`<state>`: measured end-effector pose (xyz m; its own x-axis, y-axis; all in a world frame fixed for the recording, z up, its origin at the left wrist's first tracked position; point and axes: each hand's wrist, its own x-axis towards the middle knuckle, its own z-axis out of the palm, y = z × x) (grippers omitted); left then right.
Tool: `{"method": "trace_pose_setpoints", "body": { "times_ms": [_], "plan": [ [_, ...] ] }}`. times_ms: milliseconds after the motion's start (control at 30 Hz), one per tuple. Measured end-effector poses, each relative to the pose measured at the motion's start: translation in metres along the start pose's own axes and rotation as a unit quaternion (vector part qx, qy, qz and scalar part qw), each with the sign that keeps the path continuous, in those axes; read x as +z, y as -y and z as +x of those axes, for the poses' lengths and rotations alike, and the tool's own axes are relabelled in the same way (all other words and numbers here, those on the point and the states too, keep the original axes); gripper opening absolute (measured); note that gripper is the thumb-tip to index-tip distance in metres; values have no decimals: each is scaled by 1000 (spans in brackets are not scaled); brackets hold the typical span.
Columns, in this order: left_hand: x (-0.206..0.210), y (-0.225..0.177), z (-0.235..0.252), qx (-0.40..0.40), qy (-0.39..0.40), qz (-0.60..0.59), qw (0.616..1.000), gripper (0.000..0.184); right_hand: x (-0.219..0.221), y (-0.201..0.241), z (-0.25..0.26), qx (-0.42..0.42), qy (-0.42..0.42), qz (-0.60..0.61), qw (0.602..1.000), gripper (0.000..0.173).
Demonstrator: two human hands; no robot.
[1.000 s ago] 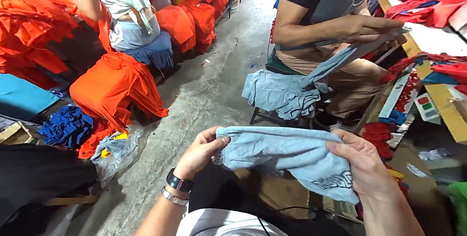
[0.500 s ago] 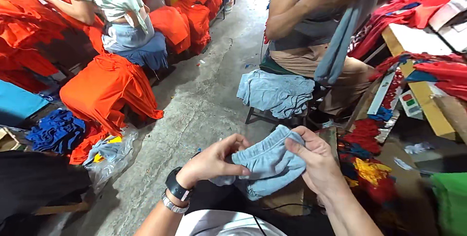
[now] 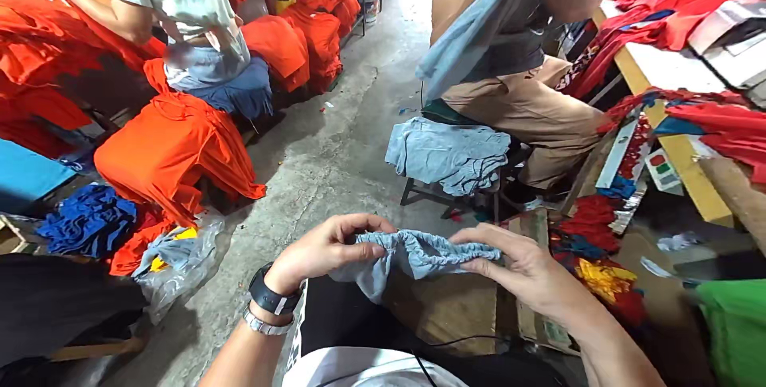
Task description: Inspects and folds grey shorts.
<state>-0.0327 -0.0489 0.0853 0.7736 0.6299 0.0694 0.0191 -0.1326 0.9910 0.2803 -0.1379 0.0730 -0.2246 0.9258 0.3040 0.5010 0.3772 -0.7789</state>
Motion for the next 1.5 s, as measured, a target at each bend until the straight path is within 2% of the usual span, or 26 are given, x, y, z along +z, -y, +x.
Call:
{"method": "trace_pose_setpoints", "body": {
  "times_ms": [67, 167, 233, 333, 400, 500, 633, 767, 900, 1100, 1267, 1400, 1500],
  "plan": [
    [-2, -5, 4, 3, 6, 31, 999, 24, -2, -2, 0, -8, -20, -9, 1000, 17],
    [-5, -7, 8, 12, 15, 121, 992, 22, -12, -2, 0, 2, -48, 16, 999, 24],
    [-6, -1, 12, 29, 21, 225, 974, 21, -19, 0, 0, -6, -50, -6, 999, 25],
    [-11, 7, 12, 38, -10, 356, 934, 17, -30, -6, 0, -12, -42, -75, 996, 25],
    [-17, 4, 11, 31, -23, 337, 941, 17, -40, -8, -3, 10, -20, -87, 996, 25],
    [-18, -4, 17, 32, -32, 237, 970, 21, -49, -6, -5, 53, -15, -70, 996, 26],
    [-11, -13, 26, 25, -66, 138, 988, 14, -55, -1, -2, 54, -67, 36, 996, 14],
    [-8, -14, 35, 17, -92, -10, 996, 16, -68, -9, -7, 31, -136, 106, 985, 16],
    [-21, -12, 37, -4, -130, -103, 986, 22, -104, -15, -16, 73, -223, 109, 966, 23],
    [-25, -15, 44, -20, -126, -30, 991, 11, -103, -14, -19, 79, -226, 70, 968, 15],
    [-13, -8, 60, 70, -52, 64, 994, 9, -87, -5, -16, 64, -196, 66, 976, 8],
    [-10, -5, 62, 111, -38, 114, 987, 18, -82, -3, -20, 57, -199, 64, 976, 8],
    [-8, -4, 65, 157, -46, 202, 966, 31, -80, -6, -23, 48, -204, 71, 975, 8]
  ]
}}
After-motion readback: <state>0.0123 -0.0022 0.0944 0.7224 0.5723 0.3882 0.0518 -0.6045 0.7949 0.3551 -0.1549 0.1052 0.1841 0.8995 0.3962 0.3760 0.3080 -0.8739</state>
